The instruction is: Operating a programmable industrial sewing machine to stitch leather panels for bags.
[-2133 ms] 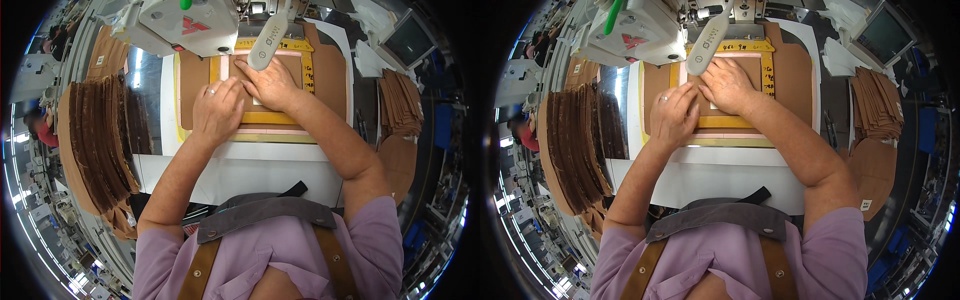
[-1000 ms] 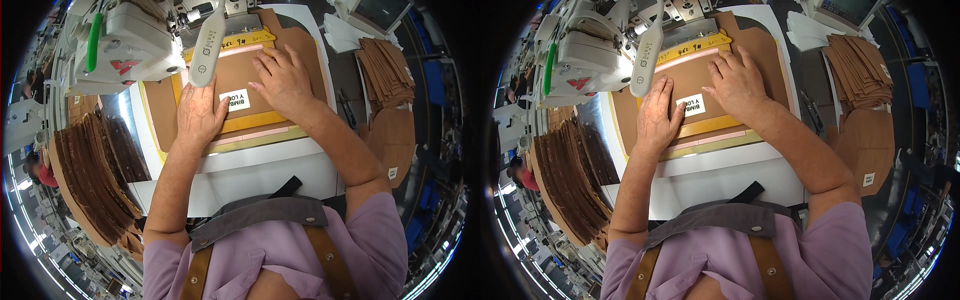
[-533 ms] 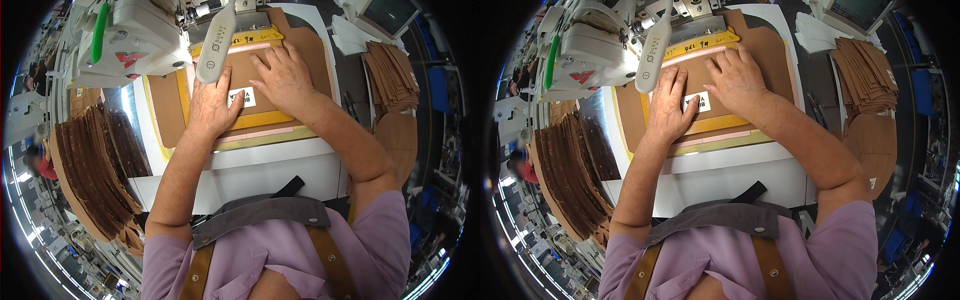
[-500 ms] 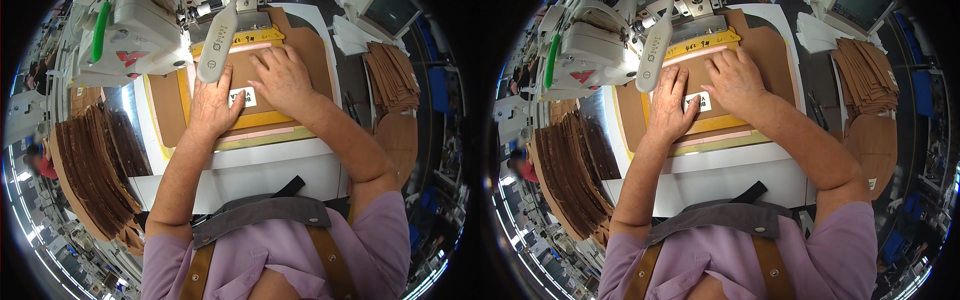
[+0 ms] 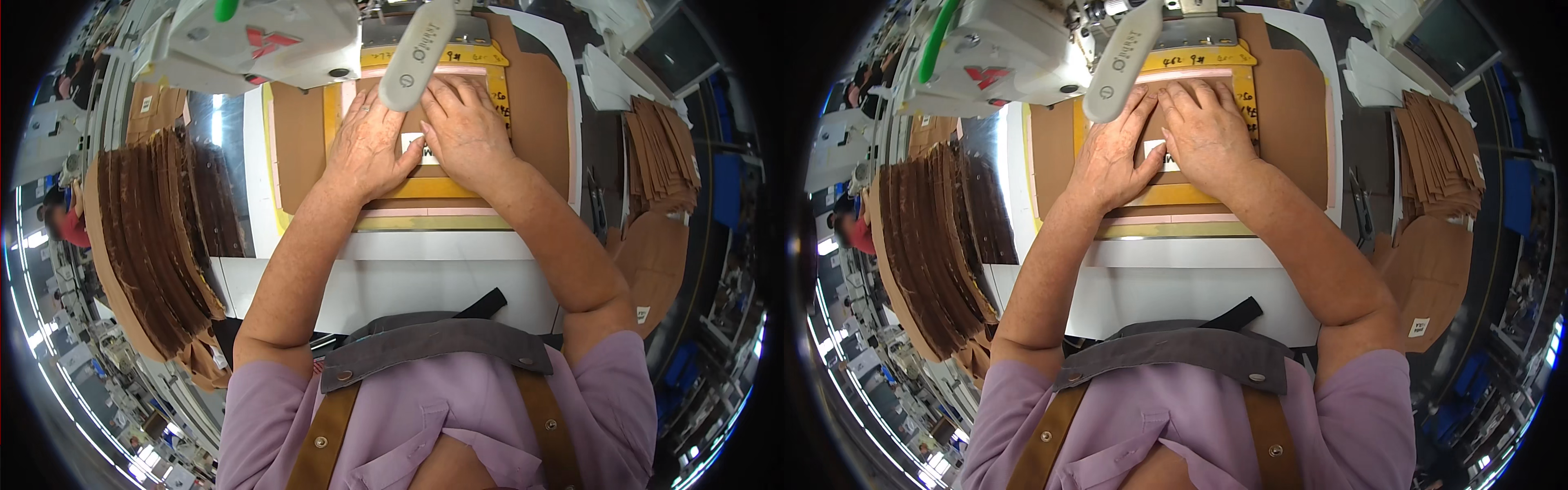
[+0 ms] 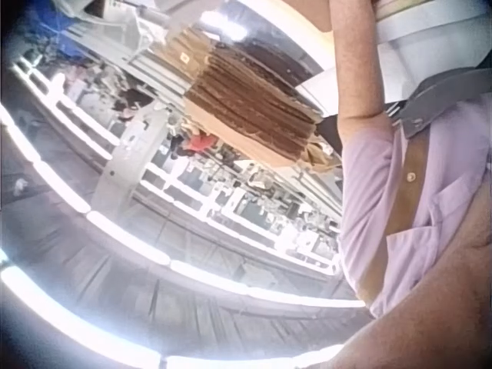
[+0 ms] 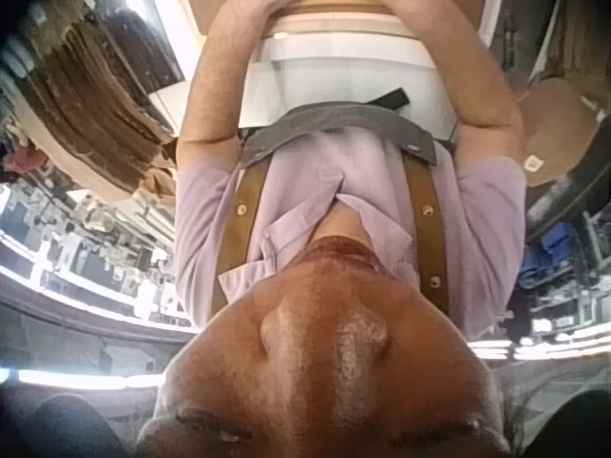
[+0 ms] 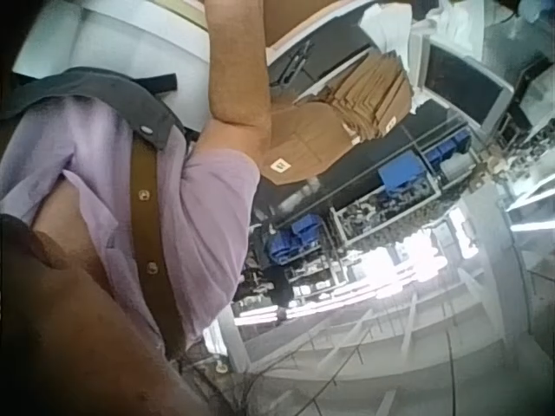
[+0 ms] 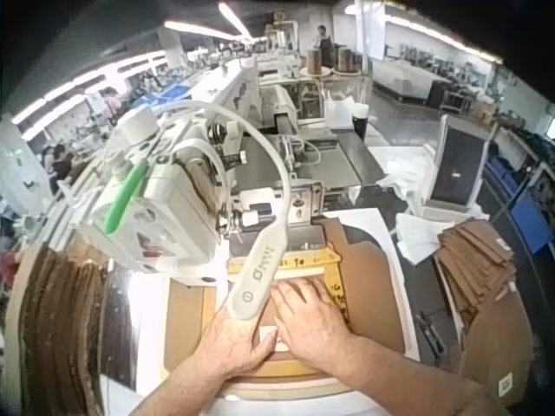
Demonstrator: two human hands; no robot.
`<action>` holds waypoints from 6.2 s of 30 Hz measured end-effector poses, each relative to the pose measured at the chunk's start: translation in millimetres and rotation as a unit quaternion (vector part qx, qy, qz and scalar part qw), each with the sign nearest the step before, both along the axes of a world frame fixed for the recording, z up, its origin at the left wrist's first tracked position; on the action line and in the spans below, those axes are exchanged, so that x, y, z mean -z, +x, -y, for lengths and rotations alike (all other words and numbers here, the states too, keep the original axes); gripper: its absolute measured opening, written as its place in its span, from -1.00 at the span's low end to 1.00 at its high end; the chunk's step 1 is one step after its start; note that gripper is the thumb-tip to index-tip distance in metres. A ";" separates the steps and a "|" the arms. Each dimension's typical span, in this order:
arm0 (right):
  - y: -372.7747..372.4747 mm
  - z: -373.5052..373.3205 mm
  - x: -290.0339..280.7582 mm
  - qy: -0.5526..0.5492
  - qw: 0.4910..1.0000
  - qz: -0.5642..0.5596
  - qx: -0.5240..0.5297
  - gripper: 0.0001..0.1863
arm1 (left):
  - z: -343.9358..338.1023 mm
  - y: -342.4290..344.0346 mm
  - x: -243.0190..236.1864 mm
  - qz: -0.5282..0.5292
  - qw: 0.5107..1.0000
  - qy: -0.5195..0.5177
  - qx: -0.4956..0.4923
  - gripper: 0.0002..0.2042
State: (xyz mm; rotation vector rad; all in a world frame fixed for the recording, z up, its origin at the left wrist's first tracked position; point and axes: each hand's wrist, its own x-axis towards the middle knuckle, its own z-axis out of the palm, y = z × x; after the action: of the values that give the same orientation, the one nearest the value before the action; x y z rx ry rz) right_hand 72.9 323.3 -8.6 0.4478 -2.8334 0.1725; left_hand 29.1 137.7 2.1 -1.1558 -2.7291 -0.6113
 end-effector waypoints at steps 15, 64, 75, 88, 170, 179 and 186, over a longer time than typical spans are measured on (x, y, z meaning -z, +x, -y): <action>0.4 20.3 -1.2 0.030 0.998 0.030 0.035 -0.44 | 22.0 -5.2 4.6 -0.042 0.998 -0.022 -0.036 -0.40; -3.8 26.6 -13.0 0.058 0.990 0.120 0.041 -0.32 | 36.8 -0.6 -7.4 -0.084 0.979 -0.164 -0.084 -0.46; -4.4 25.7 -4.7 0.026 0.999 0.014 0.026 -0.37 | 62.1 -5.9 -10.7 -0.106 0.976 -0.164 -0.100 -0.50; -9.4 34.5 -12.7 0.018 0.998 0.057 0.019 -0.32 | 93.7 -12.0 -14.1 -0.102 0.971 -0.178 -0.124 -0.51; -102.6 -15.9 19.8 -0.229 0.973 -0.006 0.026 -0.71 | 49.6 -34.0 19.4 -0.115 0.987 0.094 -0.067 -0.77; -97.3 -12.2 10.2 -0.270 0.958 0.057 0.076 -0.74 | 49.0 -26.3 11.2 -0.039 0.990 0.068 -0.118 -0.66; -98.4 -14.8 17.5 -0.328 0.943 -0.005 0.064 -0.65 | 47.4 -30.1 14.4 -0.037 0.991 0.069 -0.112 -0.63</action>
State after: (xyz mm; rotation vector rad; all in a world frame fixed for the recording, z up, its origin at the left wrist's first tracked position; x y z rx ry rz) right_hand -25.4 338.1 -26.0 0.1107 -2.5672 1.0343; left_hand -1.0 90.3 -12.3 -0.8107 -2.6554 -0.6978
